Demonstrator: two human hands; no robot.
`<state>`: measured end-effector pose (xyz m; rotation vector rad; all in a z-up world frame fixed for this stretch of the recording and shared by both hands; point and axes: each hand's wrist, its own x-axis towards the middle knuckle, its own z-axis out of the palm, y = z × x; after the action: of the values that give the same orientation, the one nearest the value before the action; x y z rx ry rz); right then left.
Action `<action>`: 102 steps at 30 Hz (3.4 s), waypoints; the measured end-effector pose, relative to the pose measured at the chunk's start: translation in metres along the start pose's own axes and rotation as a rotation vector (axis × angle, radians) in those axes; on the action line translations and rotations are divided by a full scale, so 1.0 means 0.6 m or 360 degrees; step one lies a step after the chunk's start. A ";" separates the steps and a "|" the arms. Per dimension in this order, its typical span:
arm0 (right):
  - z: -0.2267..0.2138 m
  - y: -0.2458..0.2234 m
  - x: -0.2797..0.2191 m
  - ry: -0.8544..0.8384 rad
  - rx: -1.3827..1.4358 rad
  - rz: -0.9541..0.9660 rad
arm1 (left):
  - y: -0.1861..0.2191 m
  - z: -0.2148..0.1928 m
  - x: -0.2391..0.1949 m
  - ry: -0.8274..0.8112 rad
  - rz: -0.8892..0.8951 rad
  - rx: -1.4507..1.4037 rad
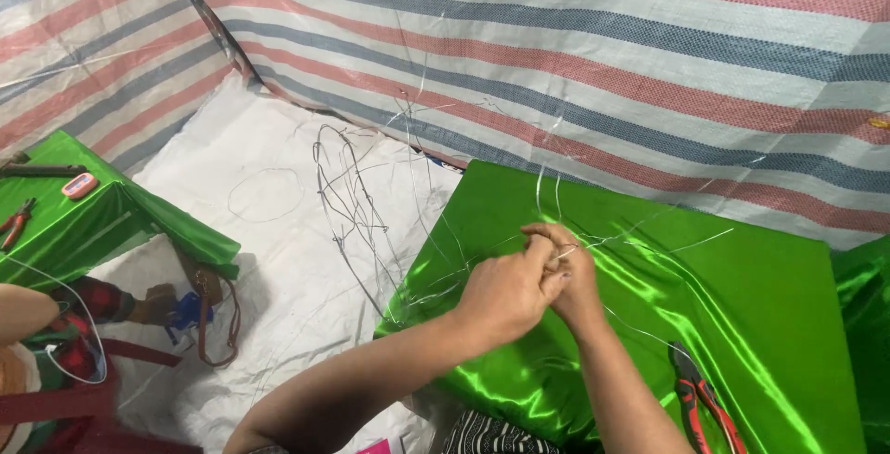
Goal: Refining a wire mesh structure by cutting, bending, and twisting metal wires with pliers.
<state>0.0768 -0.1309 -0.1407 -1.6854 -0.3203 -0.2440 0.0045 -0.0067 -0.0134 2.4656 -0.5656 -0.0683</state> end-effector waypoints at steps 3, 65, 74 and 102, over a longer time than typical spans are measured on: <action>-0.018 0.020 0.005 -0.0228 -0.0375 -0.0284 | -0.038 -0.016 0.043 0.0238 -0.0031 0.0014; -0.042 0.014 0.009 0.0605 0.1817 0.0285 | 0.037 0.127 -0.008 -0.0156 0.0604 -0.0401; -0.198 -0.107 -0.039 -0.0505 -0.0186 0.1221 | -0.017 0.085 -0.013 -0.0621 0.0352 -0.0048; -0.315 0.128 -0.015 0.0717 0.1676 0.1031 | -0.067 0.111 -0.008 -0.0706 0.0137 0.0099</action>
<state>0.0996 -0.3279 -0.1893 -0.5914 0.3979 0.0486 0.0040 -0.0117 -0.0912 2.4902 -0.8700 -0.5812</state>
